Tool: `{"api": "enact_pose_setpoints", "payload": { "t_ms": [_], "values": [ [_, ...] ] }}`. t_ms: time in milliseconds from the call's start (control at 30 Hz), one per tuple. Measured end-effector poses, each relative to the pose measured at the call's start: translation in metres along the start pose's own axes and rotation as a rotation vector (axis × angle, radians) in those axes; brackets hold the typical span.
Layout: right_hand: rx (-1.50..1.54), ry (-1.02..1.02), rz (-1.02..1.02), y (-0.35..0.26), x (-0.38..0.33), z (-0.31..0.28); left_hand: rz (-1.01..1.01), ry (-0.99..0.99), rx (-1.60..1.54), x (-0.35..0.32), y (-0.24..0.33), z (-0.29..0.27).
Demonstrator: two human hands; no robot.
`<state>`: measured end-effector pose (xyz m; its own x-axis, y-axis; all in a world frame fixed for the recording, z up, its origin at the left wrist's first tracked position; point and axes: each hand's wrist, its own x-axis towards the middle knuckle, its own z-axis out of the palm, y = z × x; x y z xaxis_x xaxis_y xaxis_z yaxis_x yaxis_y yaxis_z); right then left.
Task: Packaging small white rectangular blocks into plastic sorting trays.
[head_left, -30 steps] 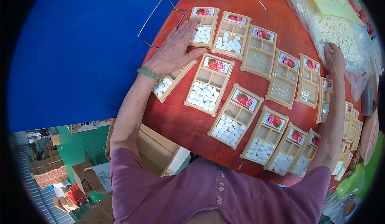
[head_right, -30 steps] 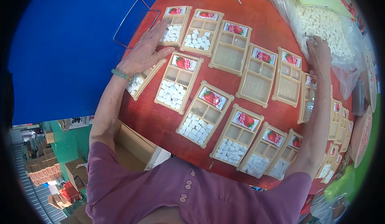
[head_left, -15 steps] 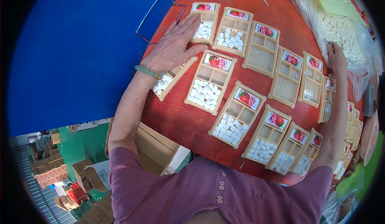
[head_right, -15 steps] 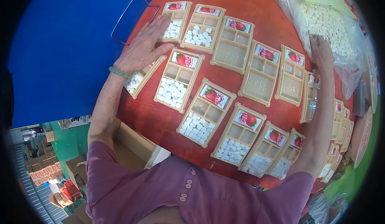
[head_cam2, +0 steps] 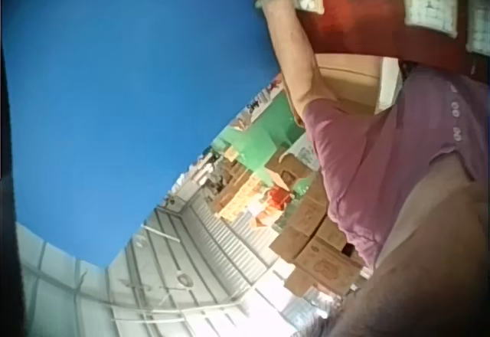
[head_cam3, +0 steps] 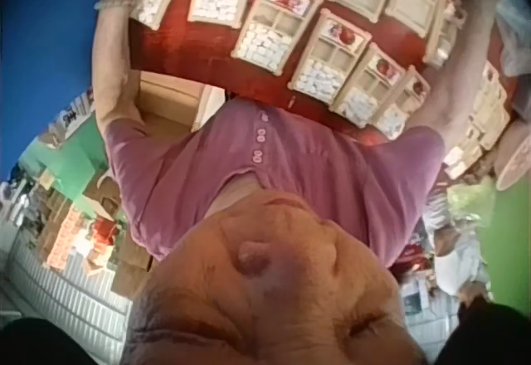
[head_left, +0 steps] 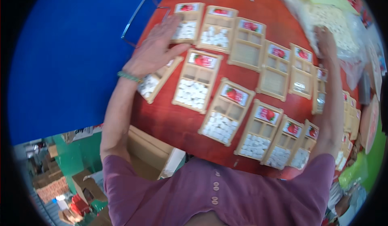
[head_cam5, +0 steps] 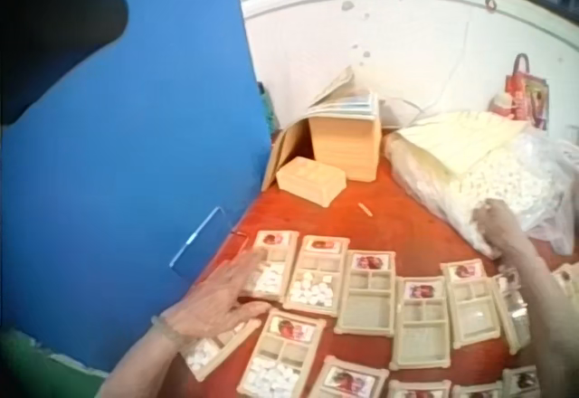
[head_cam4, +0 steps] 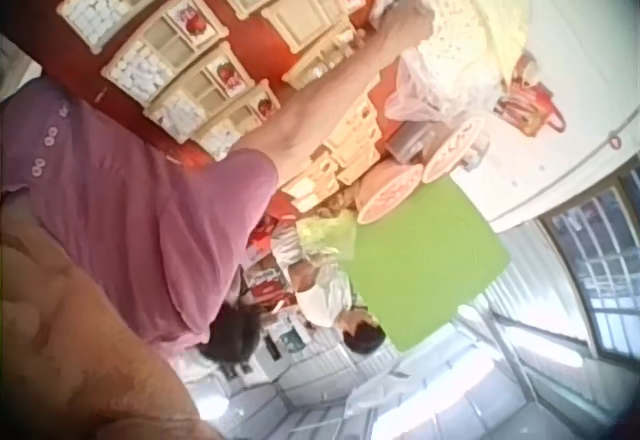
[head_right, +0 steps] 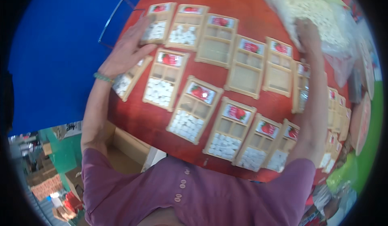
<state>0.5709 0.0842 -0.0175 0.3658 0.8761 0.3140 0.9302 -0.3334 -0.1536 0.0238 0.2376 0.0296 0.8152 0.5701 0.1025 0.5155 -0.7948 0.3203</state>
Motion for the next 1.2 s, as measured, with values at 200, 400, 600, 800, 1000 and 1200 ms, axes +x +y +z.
{"api": "enact_pose_setpoints", "payload": {
  "t_ms": [200,400,600,800,1000,1200],
  "values": [
    [-0.196,0.007,0.168,-0.043,0.004,0.009,0.002,-0.007,-0.031,-0.012,0.021,-0.013],
    [-0.029,0.153,0.074,-0.076,0.005,0.002,0.055,-0.056,-0.016,-0.028,0.050,-0.015],
    [0.064,0.125,-0.035,-0.078,0.021,0.023,0.013,-0.034,-0.110,-0.028,0.078,-0.015],
    [0.273,0.009,0.108,-0.053,0.039,0.007,0.087,0.037,-0.152,-0.023,0.080,-0.007],
    [1.305,0.139,0.678,-0.006,0.045,-0.007,0.107,0.013,-0.103,-0.019,0.084,0.010],
    [1.590,0.036,0.590,-0.114,0.016,-0.050,-0.002,0.140,-0.135,-0.018,0.077,0.015]
  ]
}}
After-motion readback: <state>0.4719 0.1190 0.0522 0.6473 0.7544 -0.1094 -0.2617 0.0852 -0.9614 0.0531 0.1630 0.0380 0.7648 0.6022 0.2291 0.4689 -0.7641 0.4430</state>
